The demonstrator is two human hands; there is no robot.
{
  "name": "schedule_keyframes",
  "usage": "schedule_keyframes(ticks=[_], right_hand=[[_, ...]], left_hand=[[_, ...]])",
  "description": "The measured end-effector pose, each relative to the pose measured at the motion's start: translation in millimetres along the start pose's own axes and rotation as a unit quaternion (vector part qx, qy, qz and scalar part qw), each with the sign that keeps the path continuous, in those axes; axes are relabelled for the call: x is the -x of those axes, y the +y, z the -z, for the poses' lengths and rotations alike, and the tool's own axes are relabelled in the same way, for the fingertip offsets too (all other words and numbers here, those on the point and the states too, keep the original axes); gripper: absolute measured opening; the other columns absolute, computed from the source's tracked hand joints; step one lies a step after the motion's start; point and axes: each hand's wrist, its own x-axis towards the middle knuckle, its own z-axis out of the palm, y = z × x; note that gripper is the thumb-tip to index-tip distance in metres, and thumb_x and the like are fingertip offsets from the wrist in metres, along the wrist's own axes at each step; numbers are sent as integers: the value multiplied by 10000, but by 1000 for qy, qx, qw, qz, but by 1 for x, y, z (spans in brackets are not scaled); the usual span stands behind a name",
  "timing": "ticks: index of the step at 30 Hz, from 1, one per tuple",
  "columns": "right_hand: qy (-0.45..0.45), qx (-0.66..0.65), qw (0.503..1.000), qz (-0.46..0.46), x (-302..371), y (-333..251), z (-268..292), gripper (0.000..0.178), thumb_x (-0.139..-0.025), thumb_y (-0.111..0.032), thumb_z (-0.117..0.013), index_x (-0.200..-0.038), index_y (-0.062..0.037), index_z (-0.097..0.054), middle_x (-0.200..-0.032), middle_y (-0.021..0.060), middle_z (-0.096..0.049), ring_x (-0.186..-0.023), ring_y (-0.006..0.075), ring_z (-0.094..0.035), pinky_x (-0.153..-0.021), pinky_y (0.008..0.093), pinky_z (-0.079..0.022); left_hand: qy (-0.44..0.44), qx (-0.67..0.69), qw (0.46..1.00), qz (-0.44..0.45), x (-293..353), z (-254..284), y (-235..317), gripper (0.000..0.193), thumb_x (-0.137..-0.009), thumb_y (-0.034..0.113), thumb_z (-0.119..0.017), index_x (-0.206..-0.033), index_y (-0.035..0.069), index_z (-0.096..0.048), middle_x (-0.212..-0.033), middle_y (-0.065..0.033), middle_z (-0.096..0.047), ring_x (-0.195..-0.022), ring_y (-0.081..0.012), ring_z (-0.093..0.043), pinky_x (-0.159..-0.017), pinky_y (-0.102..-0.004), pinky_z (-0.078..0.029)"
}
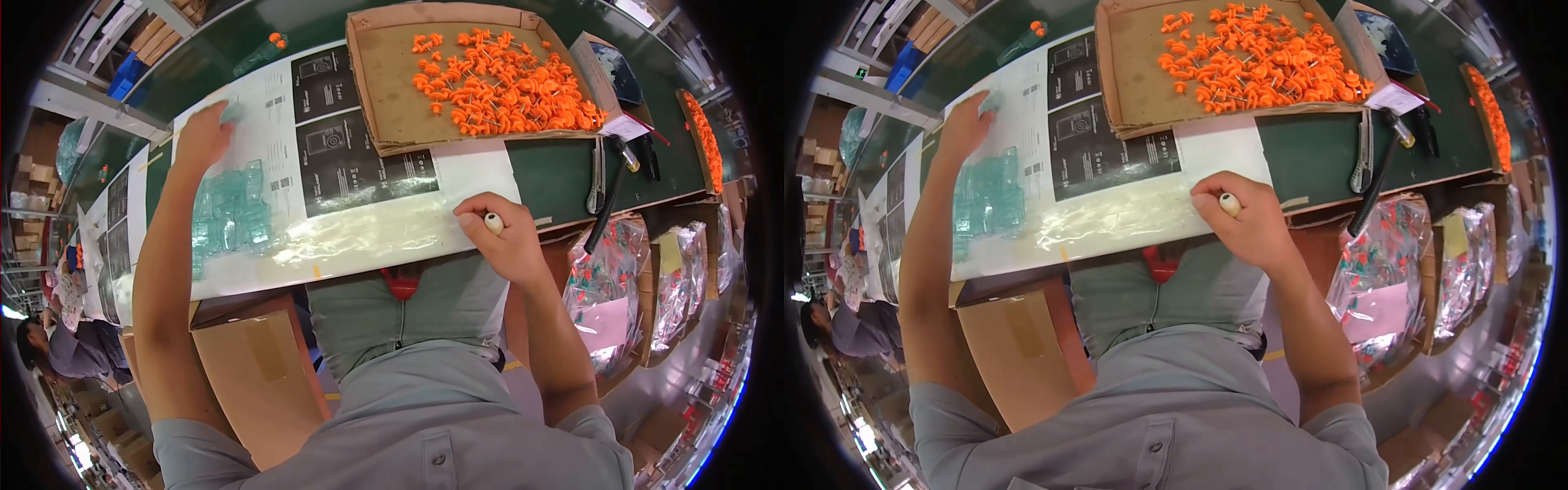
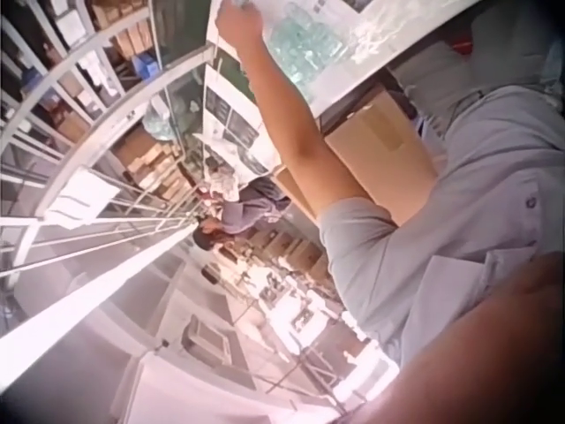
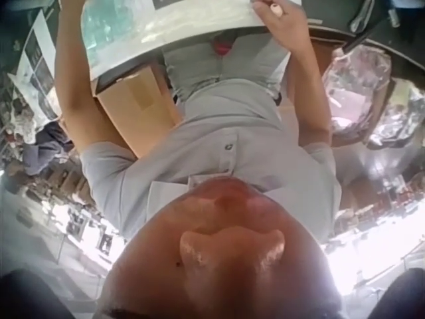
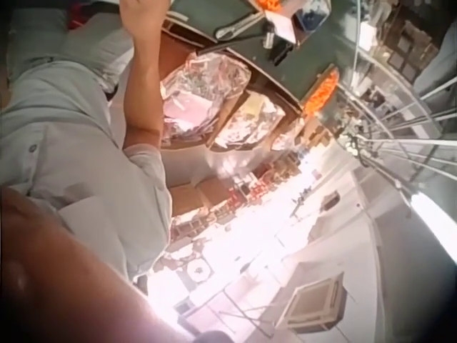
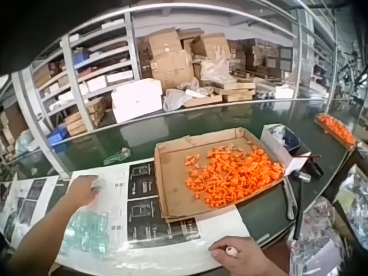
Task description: Assembling small plastic components by joining orange parts, white cylinders, and transparent housings.
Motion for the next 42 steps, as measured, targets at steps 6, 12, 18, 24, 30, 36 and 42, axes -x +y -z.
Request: schedule_keyframes(ticks=[6, 12, 18, 24, 30, 36, 42], right_hand=[[4, -3, 999, -38, 4, 1, 2, 102, -951, -78, -692, -1006, 3, -722, -825, 8, -665, -773, 72, -568, -709, 246, -486], [64, 102, 993, 14, -20, -21, 15, 144, -957, -112, -692, -1003, 21, -723, -860, 19, -699, -799, 81, -590, -742, 256, -497], [85, 377, 922, 14, -98, -46, 62, 233, -912, -261, -712, -1032, -66, -754, -921, 80, -746, -848, 199, -698, -785, 343, -545], [-42, 542, 838, 40, -135, -43, 49, 275, -883, -337, -702, -1016, -101, -753, -949, 109, -731, -927, 304, -697, -787, 435, -551], [-63, 556, 827, 45, -154, -35, 63, 269, -898, -325, -696, -999, -79, -739, -901, 101, -710, -858, 260, -689, -736, 417, -539], [7, 338, 941, -13, -136, -85, 67, 236, -931, -273, -707, -979, -42, -709, -860, 47, -677, -773, 122, -636, -679, 311, -506], [61, 64, 971, 220, -74, -60, 19, 175, -875, -134, -792, -978, -23, -704, -900, 73, -681, -786, 154, -638, -678, 279, -509]], left_hand=[[208, 177, 889, -368, 114, 57, 183, 513, -757, 135, -826, -1246, 77, -681, -1316, -157, -664, -1141, -347, -656, -921, -486, -513], [30, 209, 923, -323, 179, 31, 236, 502, -740, 169, -827, -1209, 64, -679, -1315, -102, -637, -1158, -285, -595, -960, -472, -437], [30, 212, 919, -330, 189, 30, 246, 459, -787, 172, -796, -1220, 70, -680, -1291, -101, -641, -1173, -285, -575, -984, -461, -426], [63, 342, 897, -271, 174, 20, 248, 369, -867, 152, -736, -1220, 70, -669, -1202, -122, -685, -1102, -314, -631, -912, -448, -515], [-33, 334, 926, -173, 158, 22, 236, 312, -919, 146, -702, -1215, 62, -648, -1125, -126, -705, -1042, -344, -659, -831, -446, -555], [46, 255, 946, -197, 144, 2, 216, 297, -958, 157, -686, -1226, 43, -628, -1119, -136, -695, -1029, -347, -664, -819, -414, -565], [-22, 710, 702, -47, 156, 33, 251, 414, -973, 131, -702, -1340, 26, -541, -1259, -128, -650, -1120, -229, -637, -904, -347, -548]])
